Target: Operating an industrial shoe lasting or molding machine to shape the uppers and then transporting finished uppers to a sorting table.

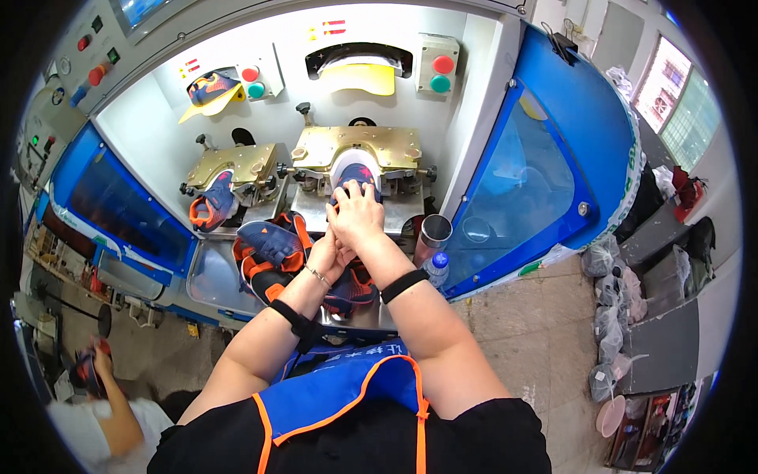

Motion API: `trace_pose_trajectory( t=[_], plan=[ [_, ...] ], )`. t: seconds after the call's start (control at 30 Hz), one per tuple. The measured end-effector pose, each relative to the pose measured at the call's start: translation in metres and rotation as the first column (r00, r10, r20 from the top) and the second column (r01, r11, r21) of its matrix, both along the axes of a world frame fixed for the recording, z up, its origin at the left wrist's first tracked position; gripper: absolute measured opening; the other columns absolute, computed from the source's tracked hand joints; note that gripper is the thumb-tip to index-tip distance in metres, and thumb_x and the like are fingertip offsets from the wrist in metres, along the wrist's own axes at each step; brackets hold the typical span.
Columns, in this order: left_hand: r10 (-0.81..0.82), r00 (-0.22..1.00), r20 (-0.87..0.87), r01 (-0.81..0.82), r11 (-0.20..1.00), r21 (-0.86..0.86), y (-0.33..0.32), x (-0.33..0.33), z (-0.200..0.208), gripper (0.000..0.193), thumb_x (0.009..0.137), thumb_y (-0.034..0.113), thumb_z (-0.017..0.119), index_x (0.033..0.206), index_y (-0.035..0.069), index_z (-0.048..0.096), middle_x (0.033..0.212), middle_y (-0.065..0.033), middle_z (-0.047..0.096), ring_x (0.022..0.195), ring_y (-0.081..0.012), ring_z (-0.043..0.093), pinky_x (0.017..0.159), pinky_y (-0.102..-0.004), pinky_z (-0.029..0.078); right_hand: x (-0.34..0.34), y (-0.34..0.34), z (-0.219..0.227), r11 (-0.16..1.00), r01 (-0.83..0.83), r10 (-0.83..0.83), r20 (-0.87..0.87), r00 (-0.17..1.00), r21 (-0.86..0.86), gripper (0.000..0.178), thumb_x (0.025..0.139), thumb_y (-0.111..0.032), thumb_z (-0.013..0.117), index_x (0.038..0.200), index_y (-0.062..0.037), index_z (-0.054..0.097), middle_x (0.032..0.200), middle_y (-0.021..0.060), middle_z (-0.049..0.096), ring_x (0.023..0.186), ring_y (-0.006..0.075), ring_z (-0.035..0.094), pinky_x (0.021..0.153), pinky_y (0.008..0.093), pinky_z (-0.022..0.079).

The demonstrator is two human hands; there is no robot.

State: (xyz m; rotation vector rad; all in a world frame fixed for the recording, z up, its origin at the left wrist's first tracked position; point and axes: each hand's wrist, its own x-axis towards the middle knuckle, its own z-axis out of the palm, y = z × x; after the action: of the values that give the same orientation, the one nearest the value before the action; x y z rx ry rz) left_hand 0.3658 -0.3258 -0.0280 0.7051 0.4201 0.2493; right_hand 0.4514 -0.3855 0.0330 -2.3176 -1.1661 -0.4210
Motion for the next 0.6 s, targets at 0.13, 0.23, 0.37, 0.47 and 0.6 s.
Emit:
trace_pose_trajectory(
  t=[0.13,0.23,0.37,0.47,0.6],
  plan=[
    [0.017,0.999,-0.035,-0.016,0.999,0.033,-0.002,0.002,-0.009,0.048,0.105,0.045,0.034,0.13,0.008,0.05,0.117,-0.0089,0.066,0.102,-0.0192,0.066,0.085,-0.0345,0.056,0.0,-0.003,-0.005,0.999,0.003,-0.006,0.053,0.999,0.049,0.029,0.085,-0.035,0.063,0.102,-0.0121,0.064,0.118,0.0095,0.056,0.111,0.0351,0.05,0.09,0.0445,0.05],
    [-0.047,0.998,-0.05,0.051,0.996,0.067,0.001,0.005,-0.005,0.05,0.104,0.047,0.033,0.132,0.008,0.049,0.12,-0.0087,0.065,0.104,-0.0188,0.066,0.087,-0.034,0.056,0.001,-0.003,-0.005,0.999,0.026,-0.027,0.03,0.999,0.028,0.032,0.085,-0.037,0.064,0.106,-0.0129,0.065,0.122,0.0089,0.056,0.113,0.0352,0.049,0.094,0.044,0.049],
    [-0.115,0.991,-0.071,0.125,0.982,0.143,0.007,-0.003,0.003,0.072,0.096,0.062,0.041,0.13,0.0,0.049,0.121,-0.02,0.062,0.107,-0.029,0.064,0.093,-0.0405,0.052,0.01,-0.018,-0.005,0.966,-0.109,0.11,0.006,0.994,0.235,0.042,0.087,-0.033,0.063,0.122,-0.0126,0.058,0.132,0.0136,0.051,0.12,0.0377,0.048,0.098,0.0461,0.046],
    [0.019,0.966,-0.258,0.044,0.97,0.238,0.011,-0.04,0.001,0.066,0.098,0.061,0.037,0.112,-0.002,0.055,0.106,-0.0198,0.065,0.093,-0.0263,0.065,0.082,-0.0372,0.053,-0.03,-0.06,0.0,0.874,-0.236,0.21,0.108,0.972,0.424,0.036,0.085,-0.01,0.062,0.12,-0.0047,0.054,0.124,0.0163,0.055,0.111,0.0371,0.053,0.095,0.0452,0.045],
    [0.115,0.929,-0.352,0.054,0.898,0.437,0.018,-0.085,-0.03,0.048,0.098,0.049,0.051,0.072,0.008,0.055,0.066,-0.0099,0.064,0.054,-0.0176,0.063,0.046,-0.0289,0.05,-0.075,-0.113,-0.064,0.997,-0.032,0.05,-0.29,0.956,0.068,0.04,0.071,-0.003,0.057,0.111,-0.0048,0.058,0.12,0.0141,0.054,0.095,0.0374,0.064,0.078,0.0478,0.053]
  ],
)
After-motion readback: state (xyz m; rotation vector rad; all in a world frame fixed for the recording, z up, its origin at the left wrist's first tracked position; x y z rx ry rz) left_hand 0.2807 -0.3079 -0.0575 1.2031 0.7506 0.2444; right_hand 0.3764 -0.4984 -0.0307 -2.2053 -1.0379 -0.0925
